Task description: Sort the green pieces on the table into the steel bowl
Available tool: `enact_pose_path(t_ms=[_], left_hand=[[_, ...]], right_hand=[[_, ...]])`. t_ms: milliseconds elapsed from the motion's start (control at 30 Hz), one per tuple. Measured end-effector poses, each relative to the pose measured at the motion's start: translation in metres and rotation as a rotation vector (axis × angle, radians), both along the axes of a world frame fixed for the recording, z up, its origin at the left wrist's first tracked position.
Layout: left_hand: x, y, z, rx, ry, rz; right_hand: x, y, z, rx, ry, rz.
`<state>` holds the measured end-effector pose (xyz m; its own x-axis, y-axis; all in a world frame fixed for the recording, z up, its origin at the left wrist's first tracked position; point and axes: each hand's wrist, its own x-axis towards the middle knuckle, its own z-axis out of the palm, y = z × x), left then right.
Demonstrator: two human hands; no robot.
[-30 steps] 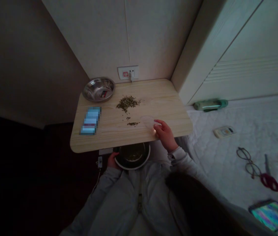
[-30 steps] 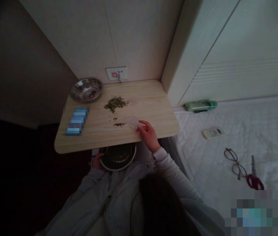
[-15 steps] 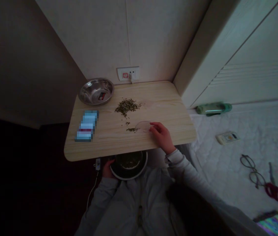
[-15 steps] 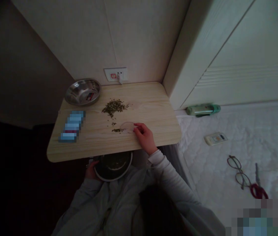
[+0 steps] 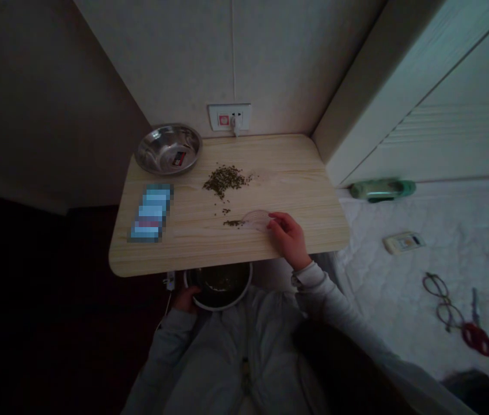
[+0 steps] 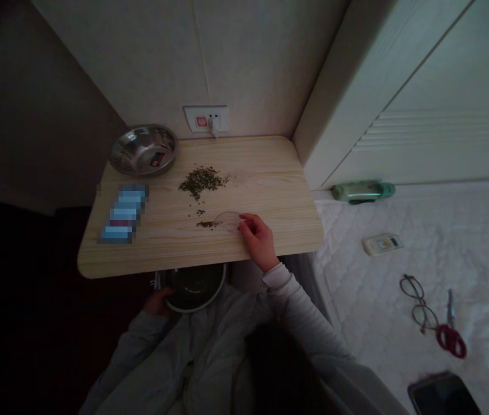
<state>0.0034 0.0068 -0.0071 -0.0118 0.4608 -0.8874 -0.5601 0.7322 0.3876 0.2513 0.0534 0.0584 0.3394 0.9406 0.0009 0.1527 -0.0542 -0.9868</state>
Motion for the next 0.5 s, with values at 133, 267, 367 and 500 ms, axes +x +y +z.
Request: enact_pose_path(t_ms=[133,267,367,500], left_hand=[[0.003,-0.005,-0.001,0.074,0.081,-0.049],[0.009,-0.008,-0.002,0.08,0.125,-0.049],[0.013,-0.01,0.001,0.116,0.135,-0.069],[0.017,-0.013,0.014,0.14,0.122,-0.112]], right_hand=[[0.0,0.0,0.0,0.002,-0.006,0.013],[0.0,0.0,-0.001,0.02,0.002,0.002],[0.0,0.0,0.0,0.042,0.017,-0.007],[0.0,0.0,0.001,0.036,0.019,-0.009]])
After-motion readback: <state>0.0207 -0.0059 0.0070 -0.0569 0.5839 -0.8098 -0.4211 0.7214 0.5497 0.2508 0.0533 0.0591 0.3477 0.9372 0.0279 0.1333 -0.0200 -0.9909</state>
